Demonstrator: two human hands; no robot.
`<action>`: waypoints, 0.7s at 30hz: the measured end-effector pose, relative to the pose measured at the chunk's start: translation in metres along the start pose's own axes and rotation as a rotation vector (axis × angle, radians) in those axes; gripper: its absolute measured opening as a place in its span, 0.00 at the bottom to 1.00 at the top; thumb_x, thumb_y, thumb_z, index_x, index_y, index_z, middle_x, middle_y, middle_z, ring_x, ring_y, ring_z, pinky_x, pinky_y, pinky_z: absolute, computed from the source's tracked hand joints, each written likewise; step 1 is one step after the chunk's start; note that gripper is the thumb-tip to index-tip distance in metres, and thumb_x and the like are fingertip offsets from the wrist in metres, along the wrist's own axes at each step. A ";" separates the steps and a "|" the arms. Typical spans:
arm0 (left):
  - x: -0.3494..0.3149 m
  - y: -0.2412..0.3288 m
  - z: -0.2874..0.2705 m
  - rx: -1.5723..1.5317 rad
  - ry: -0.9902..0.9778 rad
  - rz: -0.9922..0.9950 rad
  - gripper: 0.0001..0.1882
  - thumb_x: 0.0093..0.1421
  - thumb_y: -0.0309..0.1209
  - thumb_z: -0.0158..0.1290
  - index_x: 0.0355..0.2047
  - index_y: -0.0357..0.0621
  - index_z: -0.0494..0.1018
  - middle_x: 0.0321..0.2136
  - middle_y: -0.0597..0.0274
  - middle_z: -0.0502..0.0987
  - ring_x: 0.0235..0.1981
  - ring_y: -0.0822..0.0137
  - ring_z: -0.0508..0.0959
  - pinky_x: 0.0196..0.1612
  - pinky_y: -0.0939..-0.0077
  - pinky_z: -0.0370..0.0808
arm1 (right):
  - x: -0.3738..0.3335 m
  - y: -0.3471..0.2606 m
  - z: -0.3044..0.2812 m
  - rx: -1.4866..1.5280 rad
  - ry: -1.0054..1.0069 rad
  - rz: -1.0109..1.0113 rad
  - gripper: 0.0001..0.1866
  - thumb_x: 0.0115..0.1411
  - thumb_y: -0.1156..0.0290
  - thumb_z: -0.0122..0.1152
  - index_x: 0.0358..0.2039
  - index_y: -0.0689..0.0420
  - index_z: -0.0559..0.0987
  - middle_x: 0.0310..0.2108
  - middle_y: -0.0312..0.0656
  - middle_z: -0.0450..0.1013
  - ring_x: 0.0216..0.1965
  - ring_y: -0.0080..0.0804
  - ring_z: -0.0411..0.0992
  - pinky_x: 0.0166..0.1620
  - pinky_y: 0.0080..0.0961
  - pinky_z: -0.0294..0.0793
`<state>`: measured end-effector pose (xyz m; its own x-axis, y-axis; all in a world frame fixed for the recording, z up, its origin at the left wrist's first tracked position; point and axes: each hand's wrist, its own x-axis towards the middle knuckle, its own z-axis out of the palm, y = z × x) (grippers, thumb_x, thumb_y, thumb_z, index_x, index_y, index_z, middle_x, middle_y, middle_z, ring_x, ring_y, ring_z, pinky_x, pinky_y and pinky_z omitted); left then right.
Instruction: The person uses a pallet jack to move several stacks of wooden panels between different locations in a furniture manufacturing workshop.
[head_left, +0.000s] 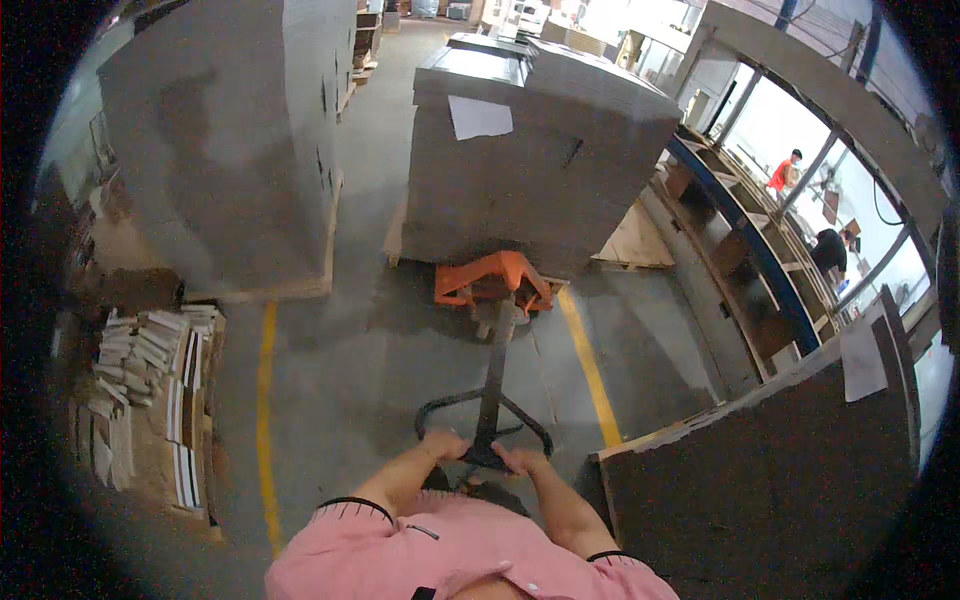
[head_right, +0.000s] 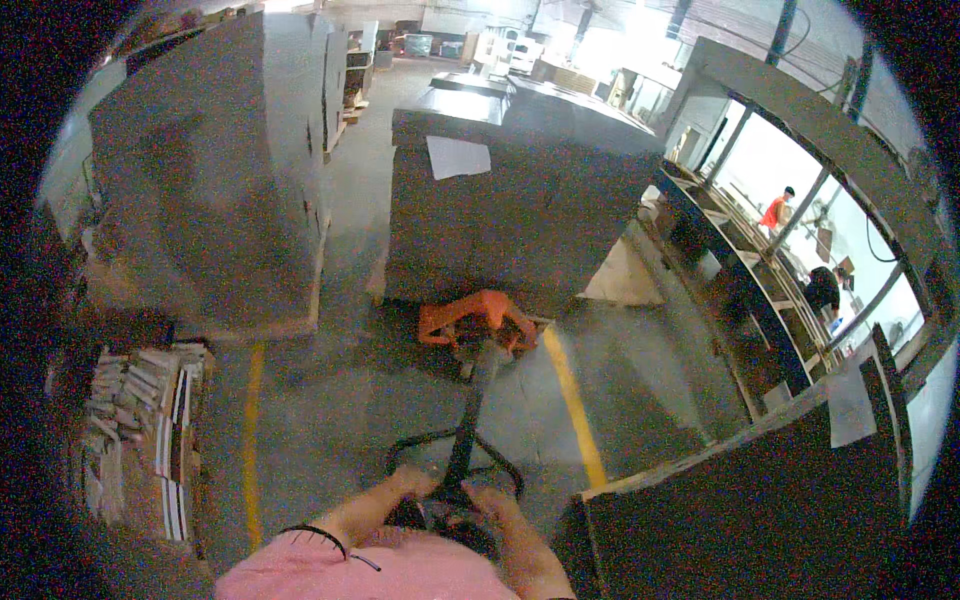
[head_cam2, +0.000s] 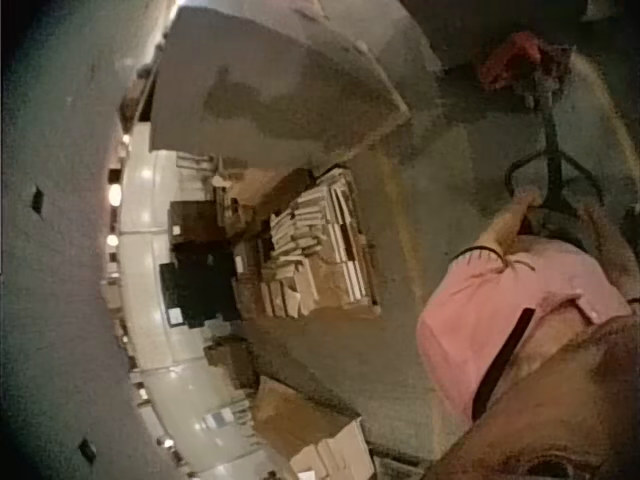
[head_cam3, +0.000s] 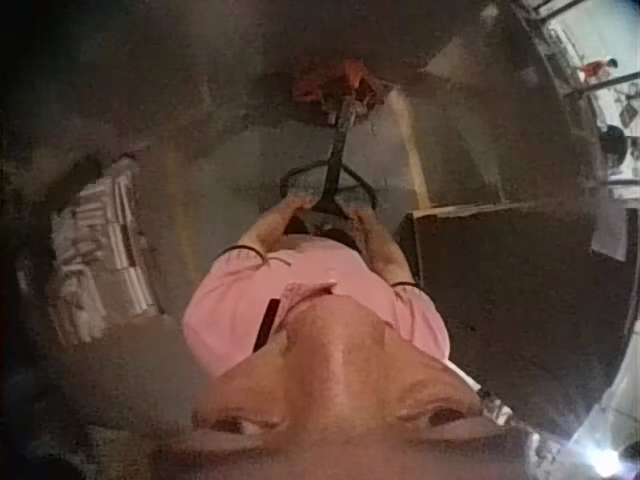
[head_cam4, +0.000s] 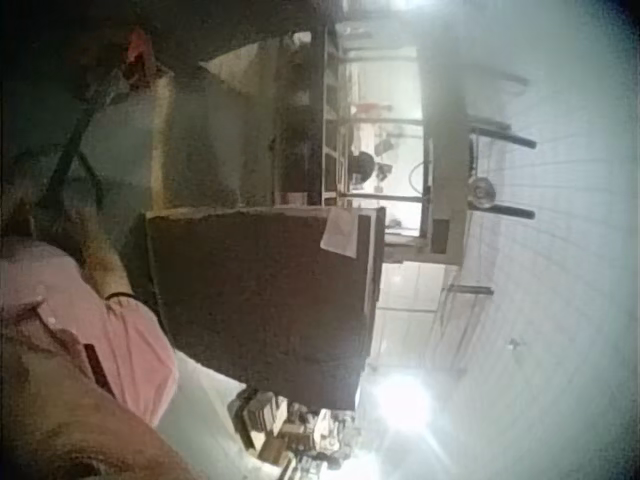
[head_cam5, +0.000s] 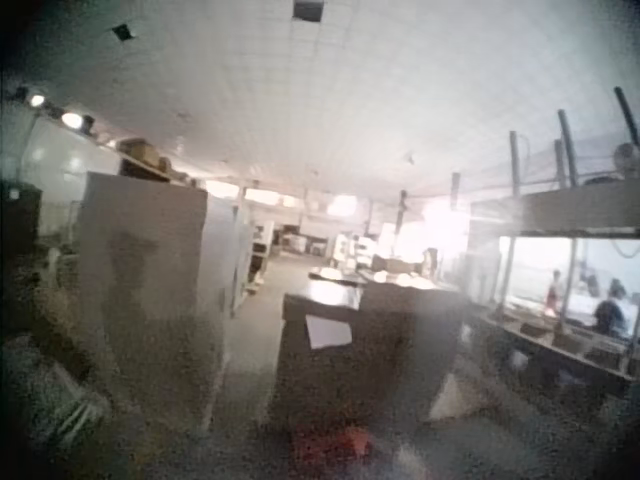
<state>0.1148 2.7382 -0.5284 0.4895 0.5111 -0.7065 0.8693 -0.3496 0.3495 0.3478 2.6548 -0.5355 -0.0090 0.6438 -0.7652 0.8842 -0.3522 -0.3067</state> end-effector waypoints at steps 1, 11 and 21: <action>-0.004 0.005 0.000 0.075 0.109 0.062 0.27 0.67 0.50 0.34 0.48 0.51 0.79 0.53 0.50 0.76 0.57 0.51 0.74 0.61 0.56 0.66 | 0.000 0.000 -0.002 -0.087 0.119 -0.015 0.41 0.63 0.30 0.27 0.44 0.50 0.80 0.41 0.45 0.80 0.44 0.46 0.78 0.49 0.43 0.74; -0.043 -0.026 -0.062 0.264 0.375 0.290 0.20 0.63 0.41 0.40 0.45 0.51 0.79 0.49 0.51 0.79 0.50 0.48 0.78 0.50 0.51 0.75 | 0.005 -0.037 -0.020 -0.311 0.455 -0.003 0.30 0.66 0.44 0.40 0.64 0.44 0.61 0.44 0.45 0.79 0.47 0.46 0.77 0.54 0.44 0.71; -0.065 -0.157 -0.090 0.285 0.364 0.343 0.21 0.63 0.38 0.41 0.46 0.46 0.80 0.49 0.52 0.80 0.51 0.49 0.79 0.51 0.47 0.73 | -0.015 -0.212 0.017 -0.012 0.423 0.243 0.44 0.63 0.30 0.25 0.30 0.54 0.84 0.31 0.43 0.80 0.46 0.42 0.78 0.56 0.37 0.68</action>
<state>-0.0473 2.8305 -0.4820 0.7763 0.5509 -0.3065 0.6284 -0.7150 0.3064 0.1523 2.7081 -0.4688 0.3869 0.7640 -0.5163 0.8425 -0.5205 -0.1389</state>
